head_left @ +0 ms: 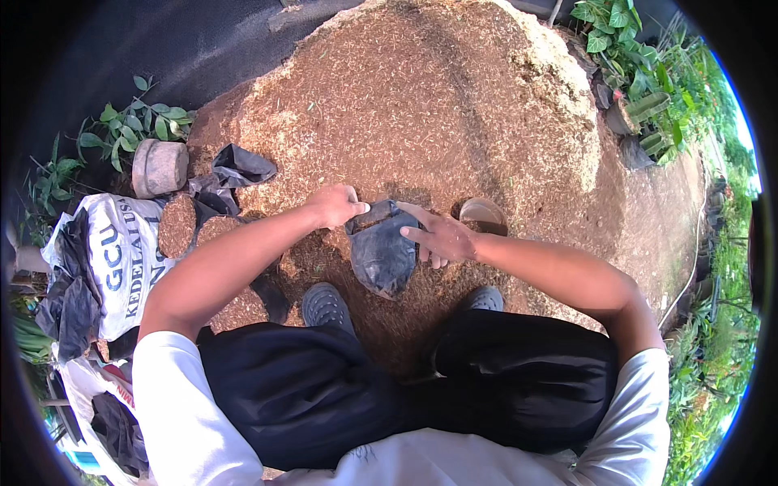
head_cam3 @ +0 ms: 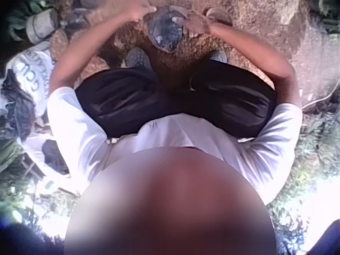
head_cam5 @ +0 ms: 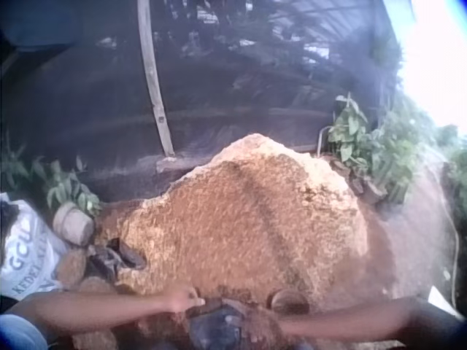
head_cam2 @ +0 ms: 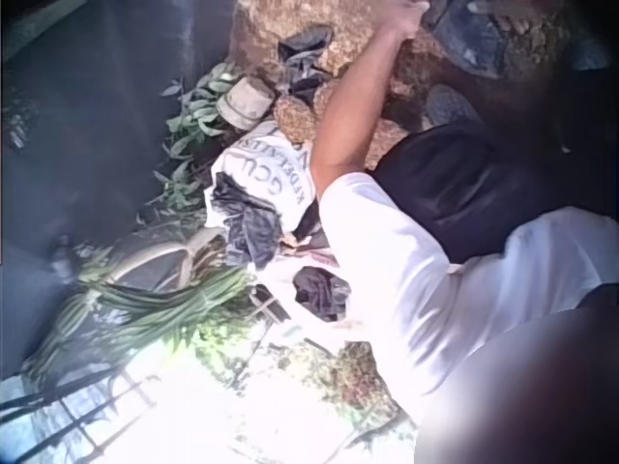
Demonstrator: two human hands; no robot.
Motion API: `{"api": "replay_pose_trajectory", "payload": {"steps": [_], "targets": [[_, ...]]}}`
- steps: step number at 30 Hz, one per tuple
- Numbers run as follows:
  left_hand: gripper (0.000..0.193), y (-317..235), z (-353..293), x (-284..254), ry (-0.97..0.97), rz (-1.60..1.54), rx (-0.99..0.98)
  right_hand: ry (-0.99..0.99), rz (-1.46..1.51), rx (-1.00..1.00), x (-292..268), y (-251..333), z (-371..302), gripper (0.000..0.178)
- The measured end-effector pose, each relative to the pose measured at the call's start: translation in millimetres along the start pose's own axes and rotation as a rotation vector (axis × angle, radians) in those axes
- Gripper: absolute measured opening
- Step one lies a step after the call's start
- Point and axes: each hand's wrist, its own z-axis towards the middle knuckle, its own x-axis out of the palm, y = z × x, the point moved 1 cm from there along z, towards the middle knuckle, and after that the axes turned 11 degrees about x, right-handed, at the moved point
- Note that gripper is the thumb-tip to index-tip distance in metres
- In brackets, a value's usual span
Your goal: The person scoops grain from a large pile into small black plastic bags using a cylindrical container. They pack the grain into the bags, arrange them on the ground, and occasionally retrieve new bags from a nearby sack.
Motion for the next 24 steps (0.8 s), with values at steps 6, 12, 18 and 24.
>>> {"api": "replay_pose_trajectory", "payload": {"steps": [6, 12, 18, 24], "targets": [[0.030, -33.8, -20.8, -18.2, 0.036, 0.359, 0.182, -0.134, 0.037, -0.002, 10.6, -20.8, 36.1, 0.052], [0.013, -25.8, -116.0, -6.6, -0.210, 0.080, 0.466, -0.498, -0.142, -0.662, 29.6, -62.4, -39.7, 0.029], [0.029, -15.7, -129.7, 35.3, 0.020, 0.062, 0.311, -0.518, -0.159, -0.432, 25.8, -81.1, -36.3, 0.027], [0.087, -32.7, -104.0, 27.9, -0.028, 0.224, 0.062, -0.471, -0.179, -0.245, 33.2, -74.1, -24.3, 0.037]]}}
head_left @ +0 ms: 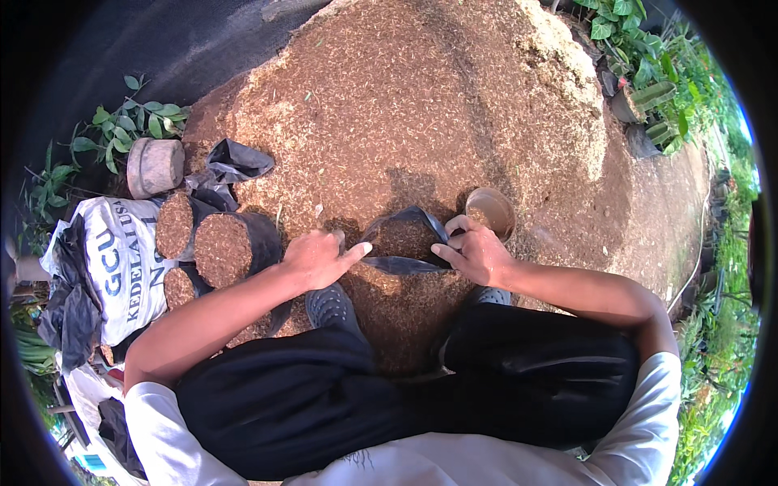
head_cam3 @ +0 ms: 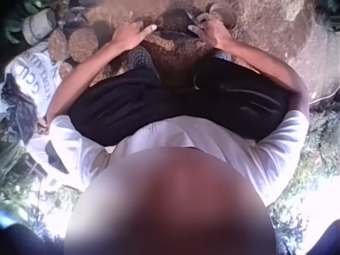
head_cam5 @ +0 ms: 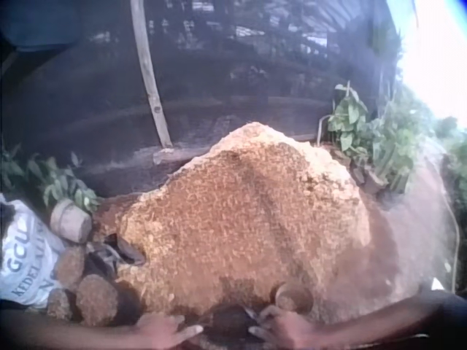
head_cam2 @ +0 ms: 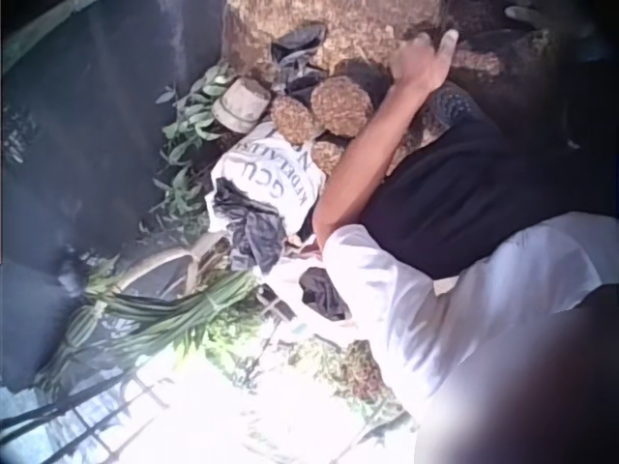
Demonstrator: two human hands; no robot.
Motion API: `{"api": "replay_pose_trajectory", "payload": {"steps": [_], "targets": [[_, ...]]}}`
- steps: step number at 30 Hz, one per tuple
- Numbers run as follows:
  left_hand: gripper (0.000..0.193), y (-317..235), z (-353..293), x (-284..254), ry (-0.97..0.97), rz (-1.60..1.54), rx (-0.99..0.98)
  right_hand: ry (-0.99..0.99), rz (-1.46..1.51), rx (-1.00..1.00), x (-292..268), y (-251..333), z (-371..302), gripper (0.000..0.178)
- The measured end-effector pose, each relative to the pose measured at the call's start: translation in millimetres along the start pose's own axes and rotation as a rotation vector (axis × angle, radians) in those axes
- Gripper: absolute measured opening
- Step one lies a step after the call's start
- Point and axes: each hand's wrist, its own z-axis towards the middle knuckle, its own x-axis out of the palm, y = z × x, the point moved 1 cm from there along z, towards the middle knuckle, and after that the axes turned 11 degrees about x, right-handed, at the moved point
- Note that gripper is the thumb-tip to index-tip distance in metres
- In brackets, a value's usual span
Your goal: The person scoops grain from a large pile into small black plastic bags using a cylindrical container. They pack the grain into the bags, arrange them on the ground, and occasionally retrieve new bags from a nearby sack.
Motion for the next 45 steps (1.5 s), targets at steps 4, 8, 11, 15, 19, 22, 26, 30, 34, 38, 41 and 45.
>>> {"api": "replay_pose_trajectory", "payload": {"steps": [4, 8, 11, 15, 19, 22, 26, 30, 34, 38, 41, 45], "targets": [[0.075, -11.1, 25.1, -11.3, 0.026, 0.077, -0.011, -0.104, -0.105, 0.128, -3.4, 7.1, 1.8, 0.046], [0.040, -21.9, 33.9, -24.2, 0.110, 0.213, 0.128, 0.107, -0.007, 0.261, -16.4, 14.2, 4.0, 0.054], [0.034, -38.2, 20.7, -28.0, 0.033, 0.190, 0.254, 0.141, 0.151, 0.196, -29.5, 12.3, 2.3, 0.055], [0.047, -51.9, -1.6, -28.2, 0.110, 0.024, 0.134, 0.039, 0.129, 0.145, -35.4, 3.6, -0.4, 0.059], [0.085, -47.8, 1.1, -31.3, 0.266, 0.106, 0.051, 0.139, 0.158, 0.318, -30.1, -3.1, -2.3, 0.069], [0.096, -47.4, 11.5, -26.7, 0.259, 0.049, -0.006, 0.210, 0.352, 0.487, -21.7, -3.2, -5.0, 0.080], [0.082, -50.7, 29.4, -22.8, 0.149, 0.104, 0.030, 0.257, 0.523, 0.547, -5.0, 2.6, -5.6, 0.092], [0.040, -45.5, 34.3, -30.6, 0.142, 0.080, 0.139, 0.327, 0.523, 0.423, -0.6, 4.7, -6.8, 0.088], [0.043, -38.2, 12.4, -31.9, 0.117, 0.003, 0.133, 0.255, 0.310, 0.135, -24.3, -18.0, -9.1, 0.076], [0.060, -22.3, 8.0, -32.0, 0.083, -0.103, 0.099, -0.118, 0.317, 0.333, -44.4, -77.0, -5.9, 0.069], [0.062, 0.8, 27.9, -35.0, -0.030, -0.201, 0.014, -0.593, -0.110, 0.447, -51.9, -131.3, 6.0, 0.067], [0.060, 26.4, 71.8, -33.6, -0.072, -0.556, -0.161, 0.090, 0.641, 0.870, -42.7, -180.6, 4.5, 0.070]]}}
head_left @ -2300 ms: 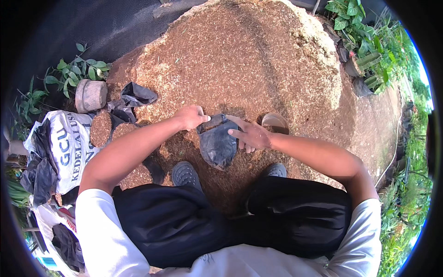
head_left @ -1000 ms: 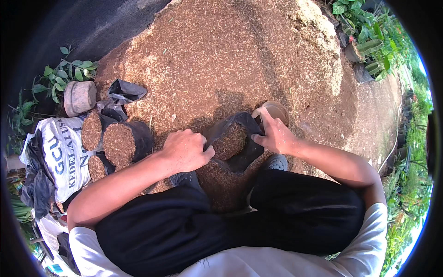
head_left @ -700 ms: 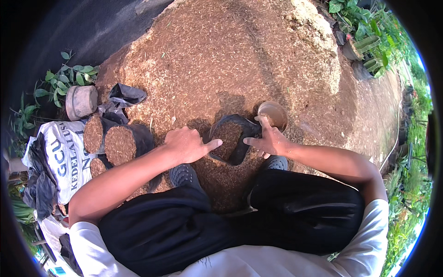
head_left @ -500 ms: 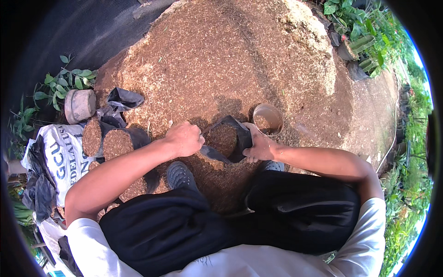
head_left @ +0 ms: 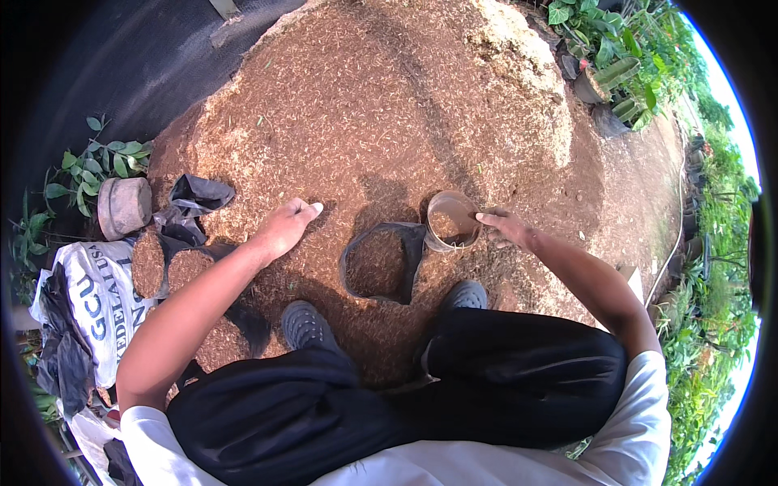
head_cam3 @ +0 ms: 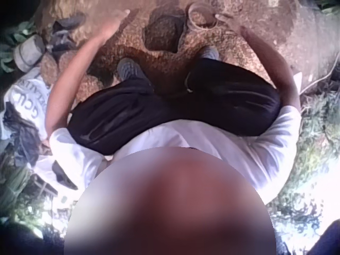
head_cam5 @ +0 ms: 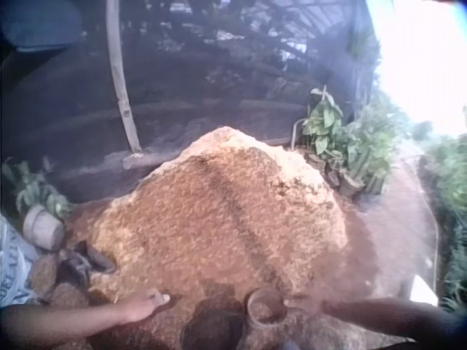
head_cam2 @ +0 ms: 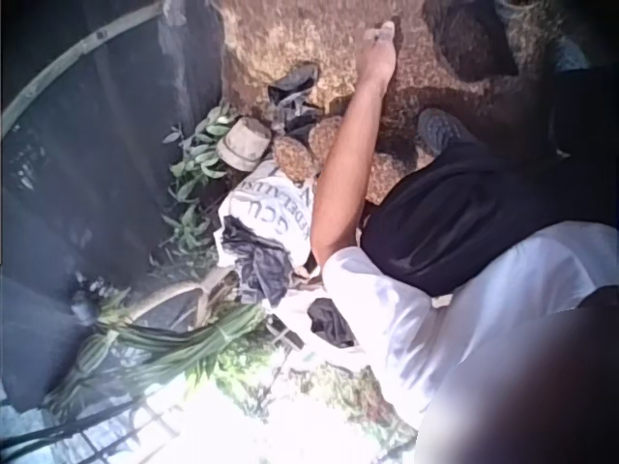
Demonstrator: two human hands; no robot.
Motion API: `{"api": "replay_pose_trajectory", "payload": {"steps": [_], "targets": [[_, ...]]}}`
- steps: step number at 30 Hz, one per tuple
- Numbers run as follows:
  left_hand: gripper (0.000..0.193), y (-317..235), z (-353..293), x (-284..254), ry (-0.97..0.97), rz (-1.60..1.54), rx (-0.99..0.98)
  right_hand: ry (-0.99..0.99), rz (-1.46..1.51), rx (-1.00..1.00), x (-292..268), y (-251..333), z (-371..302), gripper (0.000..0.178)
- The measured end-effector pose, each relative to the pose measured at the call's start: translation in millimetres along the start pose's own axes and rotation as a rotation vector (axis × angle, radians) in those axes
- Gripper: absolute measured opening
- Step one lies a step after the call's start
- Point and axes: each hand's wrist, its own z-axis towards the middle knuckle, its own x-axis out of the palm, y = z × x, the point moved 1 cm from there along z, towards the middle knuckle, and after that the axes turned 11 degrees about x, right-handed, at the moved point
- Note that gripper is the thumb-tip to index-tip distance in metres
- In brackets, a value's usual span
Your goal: The person scoops grain from a large pile into small black plastic bags using a cylindrical container. They pack the grain into the bags, arrange them on the ground, and occasionally retrieve new bags from a nearby sack.
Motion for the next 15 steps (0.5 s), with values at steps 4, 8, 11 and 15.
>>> {"api": "replay_pose_trajectory", "payload": {"steps": [4, 8, 11, 15], "targets": [[0.077, 4.1, 30.3, 14.3, -0.193, -0.049, -0.149, 0.153, 0.239, 0.076, 58.3, -12.1, 1.9, 0.056], [0.098, 1.3, 51.0, 37.0, -0.216, -0.066, -0.108, 0.179, 0.610, -0.010, 105.2, 3.0, -12.0, 0.063], [0.108, 1.2, 69.1, 43.0, -0.191, -0.106, -0.077, 0.066, 0.628, -0.106, 99.5, 22.8, -26.9, 0.060], [0.112, -2.7, 89.6, 35.4, -0.242, -0.105, -0.021, -0.264, 0.696, -0.231, 62.8, 64.4, -20.1, 0.070]]}}
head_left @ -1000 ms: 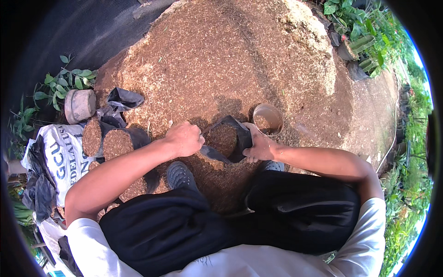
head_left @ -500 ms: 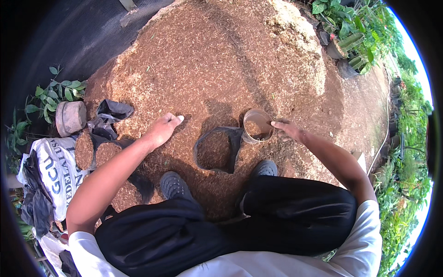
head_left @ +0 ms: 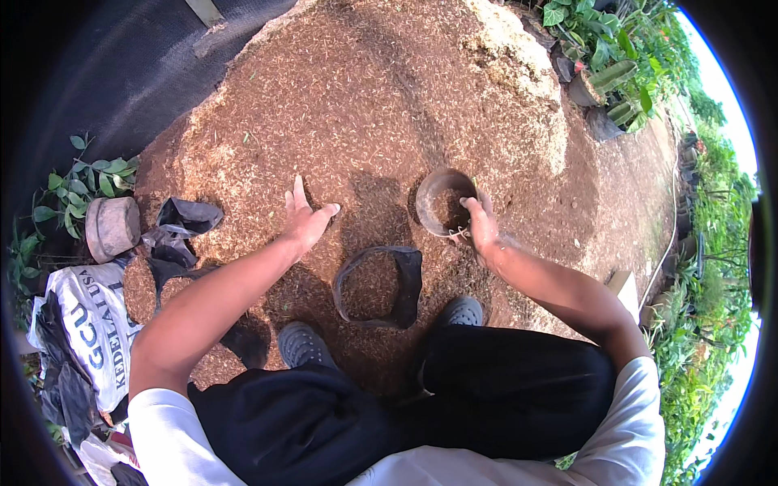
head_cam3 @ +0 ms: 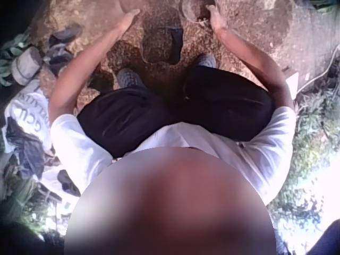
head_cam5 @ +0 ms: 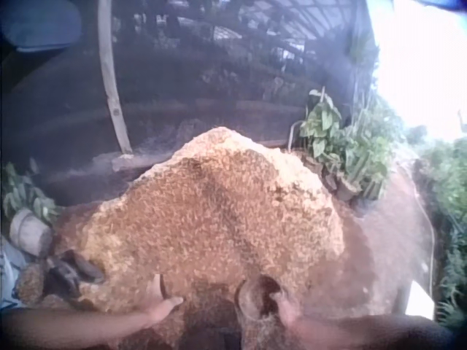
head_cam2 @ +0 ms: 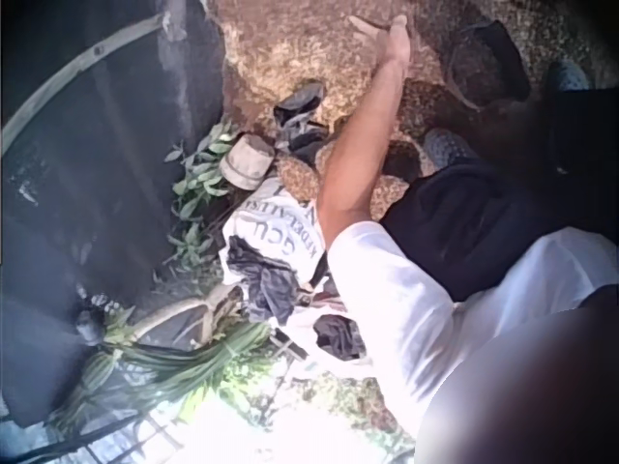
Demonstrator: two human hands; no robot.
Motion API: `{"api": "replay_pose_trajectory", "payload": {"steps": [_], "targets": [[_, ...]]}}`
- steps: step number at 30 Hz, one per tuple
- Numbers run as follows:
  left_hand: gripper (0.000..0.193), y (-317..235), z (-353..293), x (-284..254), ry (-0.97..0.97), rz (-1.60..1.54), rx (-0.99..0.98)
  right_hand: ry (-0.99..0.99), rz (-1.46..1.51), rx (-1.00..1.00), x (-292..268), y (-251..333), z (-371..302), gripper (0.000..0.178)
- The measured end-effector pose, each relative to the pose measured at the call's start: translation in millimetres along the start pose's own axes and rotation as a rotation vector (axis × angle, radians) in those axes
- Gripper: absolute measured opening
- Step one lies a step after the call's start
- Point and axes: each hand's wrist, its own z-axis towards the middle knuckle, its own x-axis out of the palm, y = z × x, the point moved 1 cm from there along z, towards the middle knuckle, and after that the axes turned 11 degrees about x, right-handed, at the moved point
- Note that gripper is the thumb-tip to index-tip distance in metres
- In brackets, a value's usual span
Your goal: The person scoops grain from a large pile into small black plastic bags using a cylindrical container. They pack the grain into the bags, arrange them on the ground, and occasionally retrieve new bags from a nearby sack.
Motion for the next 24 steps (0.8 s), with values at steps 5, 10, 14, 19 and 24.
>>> {"api": "replay_pose_trajectory", "payload": {"steps": [5, 10, 14, 19, 24], "targets": [[0.101, -16.1, 13.6, -9.7, -0.035, -0.037, 0.025, -0.444, -0.510, -0.386, -22.8, 60.6, 47.5, 0.092], [0.098, -34.1, 34.4, 10.0, 0.043, 0.044, -0.020, -0.388, -0.682, -0.342, 28.7, 62.4, 53.3, 0.098], [0.106, -39.3, 38.6, 27.0, 0.021, 0.015, -0.021, -0.351, -0.602, -0.107, 83.0, 37.9, 26.9, 0.101], [0.105, -48.7, 23.5, 25.2, 0.143, -0.001, -0.017, -0.242, -0.483, 0.087, 100.4, 32.2, -0.8, 0.097], [0.101, -56.7, 16.9, 28.2, 0.227, -0.042, 0.051, 0.032, -0.271, 0.145, 116.3, 21.5, -21.5, 0.084]]}}
